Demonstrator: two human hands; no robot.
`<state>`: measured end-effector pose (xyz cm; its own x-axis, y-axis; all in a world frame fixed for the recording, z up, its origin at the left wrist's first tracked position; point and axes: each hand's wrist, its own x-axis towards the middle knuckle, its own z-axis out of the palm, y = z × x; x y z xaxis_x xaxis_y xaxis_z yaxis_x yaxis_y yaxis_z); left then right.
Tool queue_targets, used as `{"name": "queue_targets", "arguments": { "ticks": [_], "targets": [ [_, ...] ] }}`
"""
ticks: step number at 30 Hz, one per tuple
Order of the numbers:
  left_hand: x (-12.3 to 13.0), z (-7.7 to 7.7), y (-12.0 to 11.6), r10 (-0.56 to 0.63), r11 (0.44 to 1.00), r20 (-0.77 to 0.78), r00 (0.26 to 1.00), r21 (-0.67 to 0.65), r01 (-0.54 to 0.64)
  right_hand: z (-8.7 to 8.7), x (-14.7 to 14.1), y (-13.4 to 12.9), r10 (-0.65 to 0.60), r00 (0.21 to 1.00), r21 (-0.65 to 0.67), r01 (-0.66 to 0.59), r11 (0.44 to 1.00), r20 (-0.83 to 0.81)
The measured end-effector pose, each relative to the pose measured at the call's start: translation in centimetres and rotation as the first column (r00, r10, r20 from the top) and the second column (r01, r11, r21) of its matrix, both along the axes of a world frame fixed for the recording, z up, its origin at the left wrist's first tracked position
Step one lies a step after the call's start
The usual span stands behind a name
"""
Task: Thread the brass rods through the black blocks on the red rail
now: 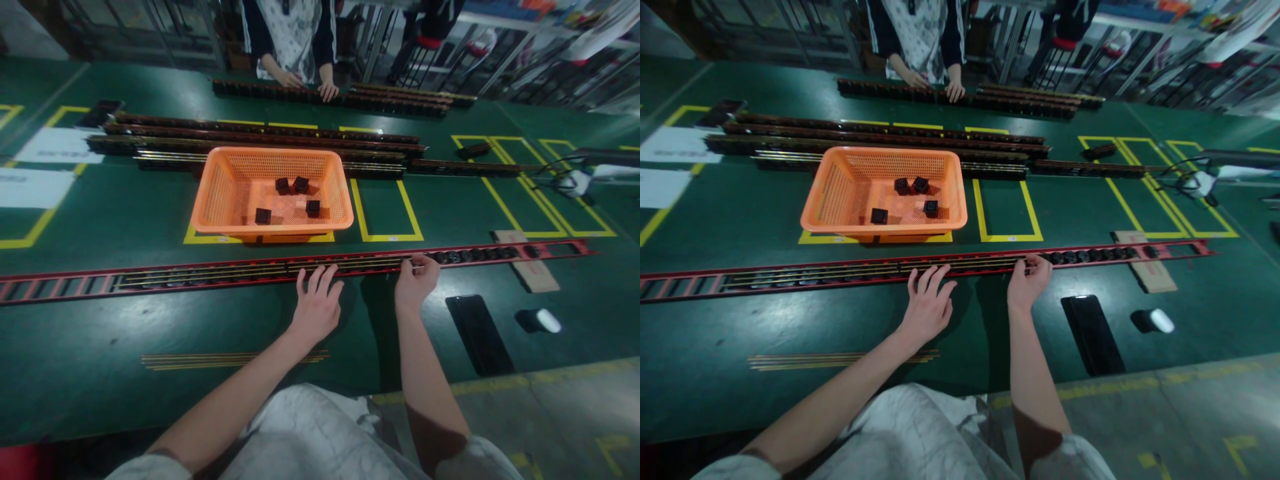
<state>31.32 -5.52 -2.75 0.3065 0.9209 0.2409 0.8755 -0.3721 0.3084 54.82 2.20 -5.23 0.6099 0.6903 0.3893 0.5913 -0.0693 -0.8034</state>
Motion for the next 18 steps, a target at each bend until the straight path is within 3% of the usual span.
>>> {"name": "queue_targets", "arguments": {
  "ticks": [18],
  "targets": [
    [0.03, 0.01, -0.01, 0.008, 1.0, 0.006, 1.0, -0.012, -0.008, 0.05, -0.06, -0.1, -0.006, 1.0, -0.021, 0.006, 1.0, 0.002]
  ]
}}
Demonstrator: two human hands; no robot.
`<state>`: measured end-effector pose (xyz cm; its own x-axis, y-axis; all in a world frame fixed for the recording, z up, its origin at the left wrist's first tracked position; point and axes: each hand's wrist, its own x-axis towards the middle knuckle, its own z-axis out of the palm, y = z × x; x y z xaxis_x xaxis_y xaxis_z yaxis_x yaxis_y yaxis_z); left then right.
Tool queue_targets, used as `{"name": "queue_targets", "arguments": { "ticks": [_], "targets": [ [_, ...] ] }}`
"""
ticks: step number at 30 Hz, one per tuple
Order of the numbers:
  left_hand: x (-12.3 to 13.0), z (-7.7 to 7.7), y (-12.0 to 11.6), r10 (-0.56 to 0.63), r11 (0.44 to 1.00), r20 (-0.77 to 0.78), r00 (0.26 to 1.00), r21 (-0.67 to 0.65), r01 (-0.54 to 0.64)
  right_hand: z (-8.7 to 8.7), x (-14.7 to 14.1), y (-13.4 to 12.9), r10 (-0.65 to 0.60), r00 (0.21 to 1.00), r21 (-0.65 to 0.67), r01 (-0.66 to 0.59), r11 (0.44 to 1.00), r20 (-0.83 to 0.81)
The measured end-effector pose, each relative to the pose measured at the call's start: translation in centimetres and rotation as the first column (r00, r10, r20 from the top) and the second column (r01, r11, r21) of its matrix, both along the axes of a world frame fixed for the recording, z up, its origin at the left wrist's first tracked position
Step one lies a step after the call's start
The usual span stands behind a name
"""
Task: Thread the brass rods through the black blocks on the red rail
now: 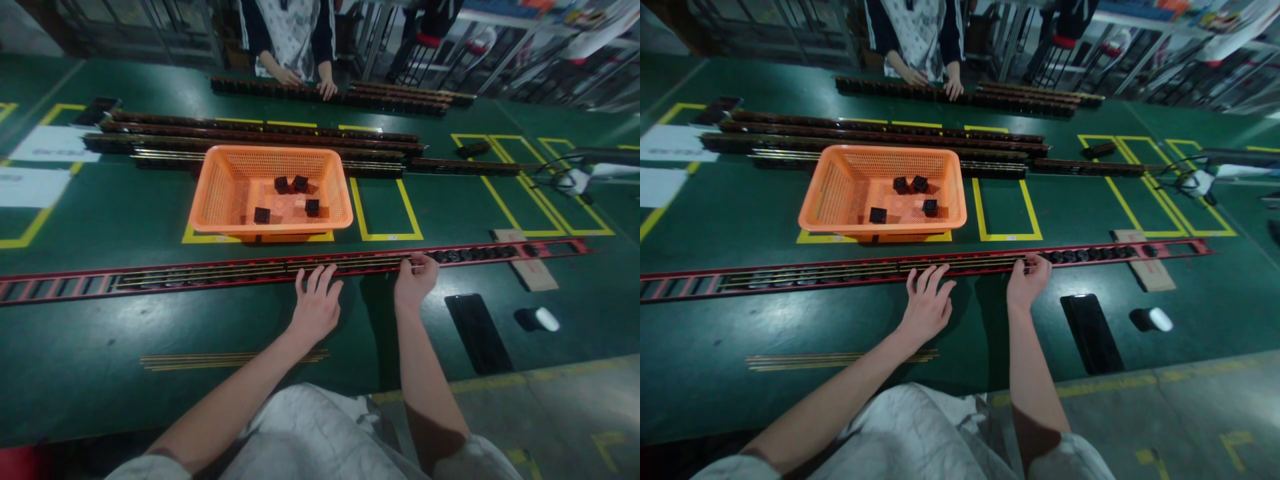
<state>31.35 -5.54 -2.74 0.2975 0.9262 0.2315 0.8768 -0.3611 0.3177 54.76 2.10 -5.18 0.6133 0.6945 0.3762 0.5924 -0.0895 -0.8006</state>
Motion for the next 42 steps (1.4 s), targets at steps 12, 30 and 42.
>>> {"name": "queue_targets", "arguments": {
  "ticks": [12, 30, 42],
  "targets": [
    [0.02, -0.02, 0.0, -0.001, 1.0, 0.006, 1.0, 0.003, 0.001, -0.02, 0.07, -0.08, 0.008, 0.999, -0.032, -0.009, 0.999, -0.031],
    [0.05, -0.05, -0.01, -0.008, 1.0, -0.002, 1.0, -0.003, 0.008, 0.54, -0.25, -0.18, -0.001, 0.999, -0.002, 0.001, 1.0, 0.035],
    [0.0, 0.08, -0.05, -0.002, 1.0, 0.006, 1.0, 0.003, 0.002, 0.37, -0.16, -0.23, 0.018, 0.999, 0.007, -0.018, 1.0, 0.04]
  ]
}}
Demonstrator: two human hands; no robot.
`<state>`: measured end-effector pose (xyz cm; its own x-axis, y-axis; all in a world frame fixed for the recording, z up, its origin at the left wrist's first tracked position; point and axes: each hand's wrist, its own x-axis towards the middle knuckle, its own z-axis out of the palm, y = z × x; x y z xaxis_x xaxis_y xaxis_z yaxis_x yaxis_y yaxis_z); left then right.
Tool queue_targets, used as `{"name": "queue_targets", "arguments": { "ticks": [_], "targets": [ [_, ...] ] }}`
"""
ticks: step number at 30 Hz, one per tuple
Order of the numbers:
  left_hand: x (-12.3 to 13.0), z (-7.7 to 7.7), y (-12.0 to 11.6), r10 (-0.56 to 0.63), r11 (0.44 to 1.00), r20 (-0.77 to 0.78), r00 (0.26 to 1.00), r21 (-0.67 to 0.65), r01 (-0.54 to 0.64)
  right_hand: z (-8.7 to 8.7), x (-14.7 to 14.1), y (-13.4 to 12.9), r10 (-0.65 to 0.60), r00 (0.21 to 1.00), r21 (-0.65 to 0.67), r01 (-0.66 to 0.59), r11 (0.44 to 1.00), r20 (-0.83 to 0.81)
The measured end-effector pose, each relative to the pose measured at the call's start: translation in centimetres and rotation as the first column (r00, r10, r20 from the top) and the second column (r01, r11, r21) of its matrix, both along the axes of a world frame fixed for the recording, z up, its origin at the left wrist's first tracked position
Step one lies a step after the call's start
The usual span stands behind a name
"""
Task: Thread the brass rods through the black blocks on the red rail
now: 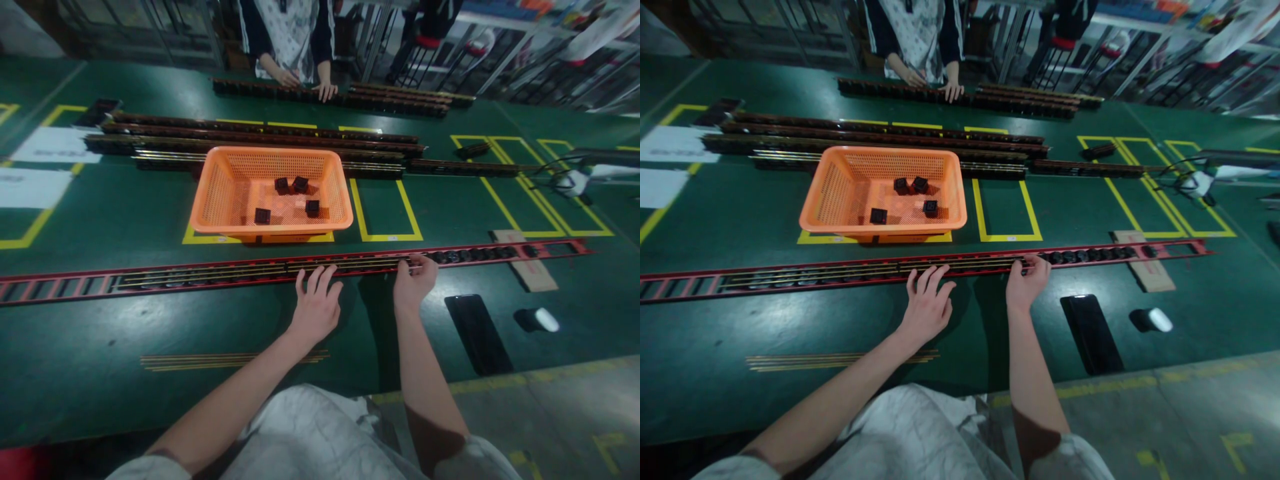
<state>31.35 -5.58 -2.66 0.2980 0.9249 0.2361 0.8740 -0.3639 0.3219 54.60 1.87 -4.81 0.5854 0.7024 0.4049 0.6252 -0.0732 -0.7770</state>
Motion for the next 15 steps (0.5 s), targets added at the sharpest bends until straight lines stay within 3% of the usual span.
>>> {"name": "queue_targets", "arguments": {
  "ticks": [15],
  "targets": [
    [-0.04, -0.01, 0.03, 0.051, 0.999, 0.004, 0.999, 0.002, -0.051, -0.14, -0.08, 0.18, -0.004, 1.0, 0.027, 0.004, 1.0, -0.004]
  ]
}}
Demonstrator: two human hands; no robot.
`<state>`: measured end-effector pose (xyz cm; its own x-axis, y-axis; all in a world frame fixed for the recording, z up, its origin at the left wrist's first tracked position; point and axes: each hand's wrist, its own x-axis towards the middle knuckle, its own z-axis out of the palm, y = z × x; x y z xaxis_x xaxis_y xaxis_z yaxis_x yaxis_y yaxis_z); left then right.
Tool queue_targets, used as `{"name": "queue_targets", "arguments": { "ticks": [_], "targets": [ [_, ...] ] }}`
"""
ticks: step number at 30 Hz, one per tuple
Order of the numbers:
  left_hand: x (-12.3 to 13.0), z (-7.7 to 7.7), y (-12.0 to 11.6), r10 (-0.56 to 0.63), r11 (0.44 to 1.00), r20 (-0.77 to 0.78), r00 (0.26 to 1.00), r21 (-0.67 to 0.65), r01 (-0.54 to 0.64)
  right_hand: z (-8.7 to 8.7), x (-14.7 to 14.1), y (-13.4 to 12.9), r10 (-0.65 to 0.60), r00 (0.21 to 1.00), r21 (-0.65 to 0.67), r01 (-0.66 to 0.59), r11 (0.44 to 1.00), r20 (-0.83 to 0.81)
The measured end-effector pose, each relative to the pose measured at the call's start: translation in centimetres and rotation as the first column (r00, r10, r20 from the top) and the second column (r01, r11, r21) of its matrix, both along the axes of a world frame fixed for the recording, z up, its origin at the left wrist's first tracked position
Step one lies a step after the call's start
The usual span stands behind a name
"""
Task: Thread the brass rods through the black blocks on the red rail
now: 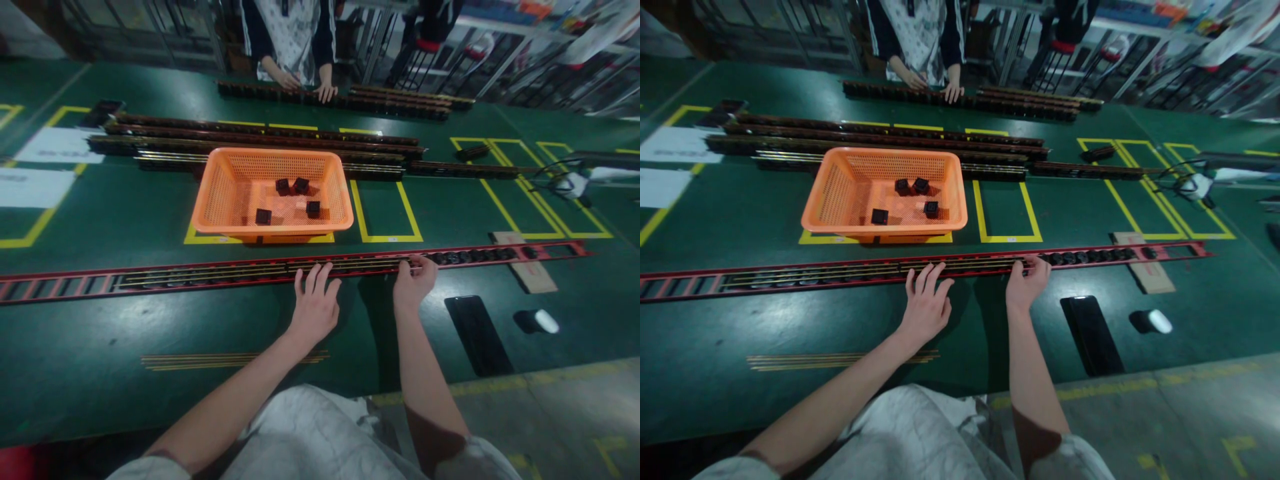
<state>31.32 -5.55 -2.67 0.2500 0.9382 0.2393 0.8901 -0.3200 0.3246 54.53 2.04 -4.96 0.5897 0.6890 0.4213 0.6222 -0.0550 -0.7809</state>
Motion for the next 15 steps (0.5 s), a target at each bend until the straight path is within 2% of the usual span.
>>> {"name": "queue_targets", "arguments": {
  "ticks": [5, 10, 15],
  "targets": [
    [-0.02, 0.17, 0.03, -0.009, 1.0, -0.017, 1.0, -0.027, 0.009, -0.16, 0.09, 0.0, 0.01, 0.995, 0.01, -0.009, 1.0, -0.101],
    [0.05, 0.05, 0.06, 0.011, 0.999, -0.034, 0.999, -0.031, -0.012, -0.4, 0.28, -0.04, 0.0, 0.993, 0.009, 0.001, 1.0, -0.12],
    [0.06, -0.18, 0.19, 0.013, 0.999, -0.078, 0.997, -0.034, -0.016, -0.41, 0.52, 0.07, -0.063, 0.991, 0.018, 0.065, 0.998, -0.115]
  ]
}}
